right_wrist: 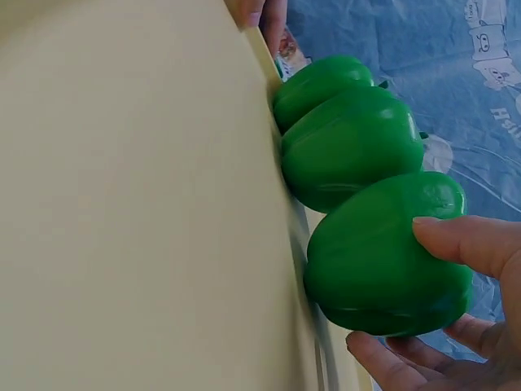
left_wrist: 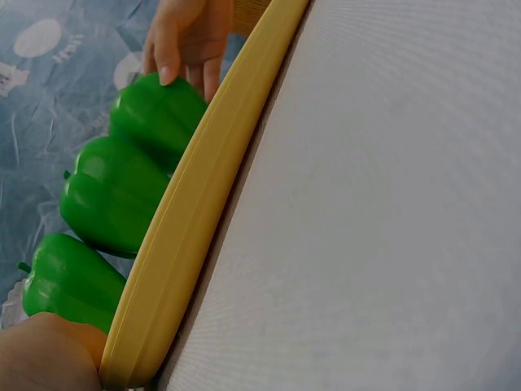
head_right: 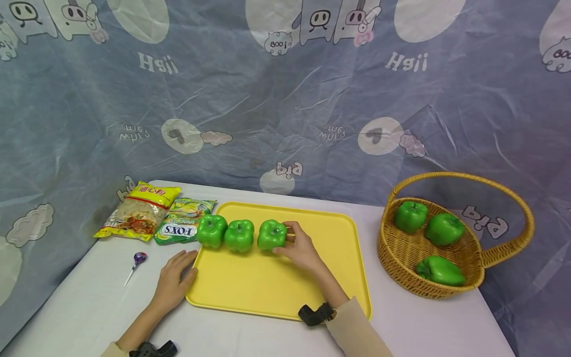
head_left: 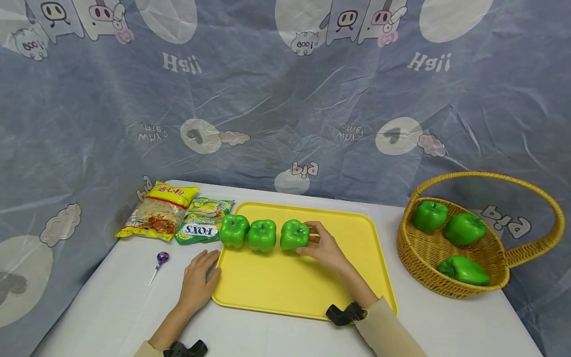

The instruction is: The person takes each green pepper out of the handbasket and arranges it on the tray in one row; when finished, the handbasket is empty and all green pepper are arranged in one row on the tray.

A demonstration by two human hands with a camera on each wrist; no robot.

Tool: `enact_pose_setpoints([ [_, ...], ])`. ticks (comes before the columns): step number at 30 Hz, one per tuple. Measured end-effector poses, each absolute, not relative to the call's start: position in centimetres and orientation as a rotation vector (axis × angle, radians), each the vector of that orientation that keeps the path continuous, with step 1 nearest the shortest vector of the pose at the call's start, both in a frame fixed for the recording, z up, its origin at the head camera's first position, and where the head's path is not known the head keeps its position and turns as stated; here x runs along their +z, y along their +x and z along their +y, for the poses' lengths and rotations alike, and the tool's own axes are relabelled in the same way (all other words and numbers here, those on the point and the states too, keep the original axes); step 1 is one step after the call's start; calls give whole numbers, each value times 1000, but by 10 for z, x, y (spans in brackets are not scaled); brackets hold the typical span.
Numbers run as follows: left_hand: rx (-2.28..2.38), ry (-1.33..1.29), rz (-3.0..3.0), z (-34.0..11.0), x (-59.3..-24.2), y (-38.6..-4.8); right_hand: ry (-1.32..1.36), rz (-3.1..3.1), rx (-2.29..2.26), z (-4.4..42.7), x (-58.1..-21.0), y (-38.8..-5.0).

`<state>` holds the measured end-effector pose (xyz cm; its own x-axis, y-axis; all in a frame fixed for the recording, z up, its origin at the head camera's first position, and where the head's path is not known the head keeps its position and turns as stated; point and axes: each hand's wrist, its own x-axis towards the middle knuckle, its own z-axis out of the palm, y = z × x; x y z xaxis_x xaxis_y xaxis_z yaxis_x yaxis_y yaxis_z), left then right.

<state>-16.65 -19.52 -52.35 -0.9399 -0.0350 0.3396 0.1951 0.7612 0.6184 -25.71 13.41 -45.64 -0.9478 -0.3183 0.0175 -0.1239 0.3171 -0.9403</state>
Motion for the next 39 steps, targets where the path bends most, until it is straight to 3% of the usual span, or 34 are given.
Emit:
enact_pose_setpoints([
  [18,-971,-120,-2640,-195,-521,-167,-439,2443,-1642,128,-458,-258],
  [31,-975,-125,-2643,-194,-521,-167,-492,2426,-1606,126,-420,-237],
  [39,-980,-128,-2642,-195,-522,-167,-516,2522,-1543,136,-438,-245],
])
